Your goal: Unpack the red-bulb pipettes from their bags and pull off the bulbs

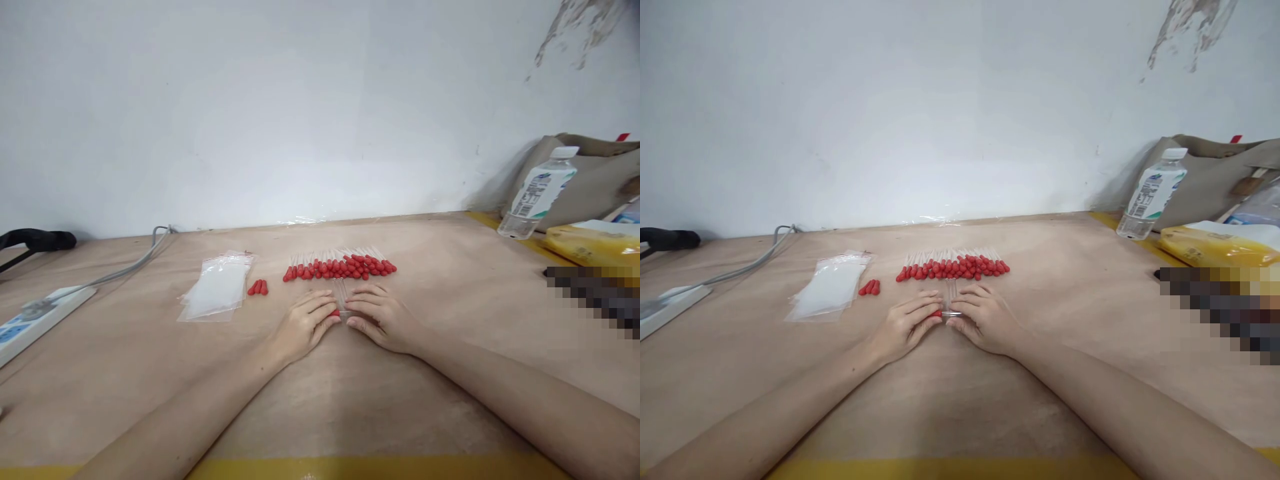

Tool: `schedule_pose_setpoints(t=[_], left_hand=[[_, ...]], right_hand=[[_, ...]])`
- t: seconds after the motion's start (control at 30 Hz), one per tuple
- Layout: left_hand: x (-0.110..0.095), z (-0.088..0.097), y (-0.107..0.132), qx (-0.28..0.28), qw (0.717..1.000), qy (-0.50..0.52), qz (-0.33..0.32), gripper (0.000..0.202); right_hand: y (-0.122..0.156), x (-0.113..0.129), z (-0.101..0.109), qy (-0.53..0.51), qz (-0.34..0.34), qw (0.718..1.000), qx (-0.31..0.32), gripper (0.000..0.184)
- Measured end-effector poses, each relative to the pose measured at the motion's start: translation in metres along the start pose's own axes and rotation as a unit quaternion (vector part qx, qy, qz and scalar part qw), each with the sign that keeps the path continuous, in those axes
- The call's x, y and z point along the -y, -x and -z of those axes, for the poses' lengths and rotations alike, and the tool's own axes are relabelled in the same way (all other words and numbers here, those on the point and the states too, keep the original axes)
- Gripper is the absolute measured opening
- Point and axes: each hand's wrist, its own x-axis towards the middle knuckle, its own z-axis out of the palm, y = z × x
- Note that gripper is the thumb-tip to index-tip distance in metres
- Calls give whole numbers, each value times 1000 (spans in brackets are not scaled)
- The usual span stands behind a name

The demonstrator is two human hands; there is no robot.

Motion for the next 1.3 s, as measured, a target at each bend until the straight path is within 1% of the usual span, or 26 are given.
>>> schedule_pose_setpoints(t=[0.2,0.43,0.57,0.73,0.83,1.07,1.17,1.3], left_hand=[[-1,2,0,-2,1000,11,1,26],[-1,1,0,-8,1000,6,-22,24],[-3,3,-2,4,1000,-11,-28,26],[-5,8,-3,39,997,-40,-49,18],[-6,10,-2,63,997,-32,-36,17],[-8,12,1,94,995,21,10,20],[-10,14,1,117,992,44,31,20],[-12,18,2,131,989,61,44,19]], right_hand=[[-1,0,-4,-17,-9,1000,6,21],[-3,0,-5,-53,-5,999,9,22],[-6,3,-8,-66,8,998,6,22],[-5,5,-9,-54,41,997,-22,15],[-4,6,-7,-43,56,997,-22,13],[-6,10,-1,-11,84,996,-2,16],[-5,10,-1,1,102,995,-18,14],[-3,9,-2,30,133,990,-47,9]])
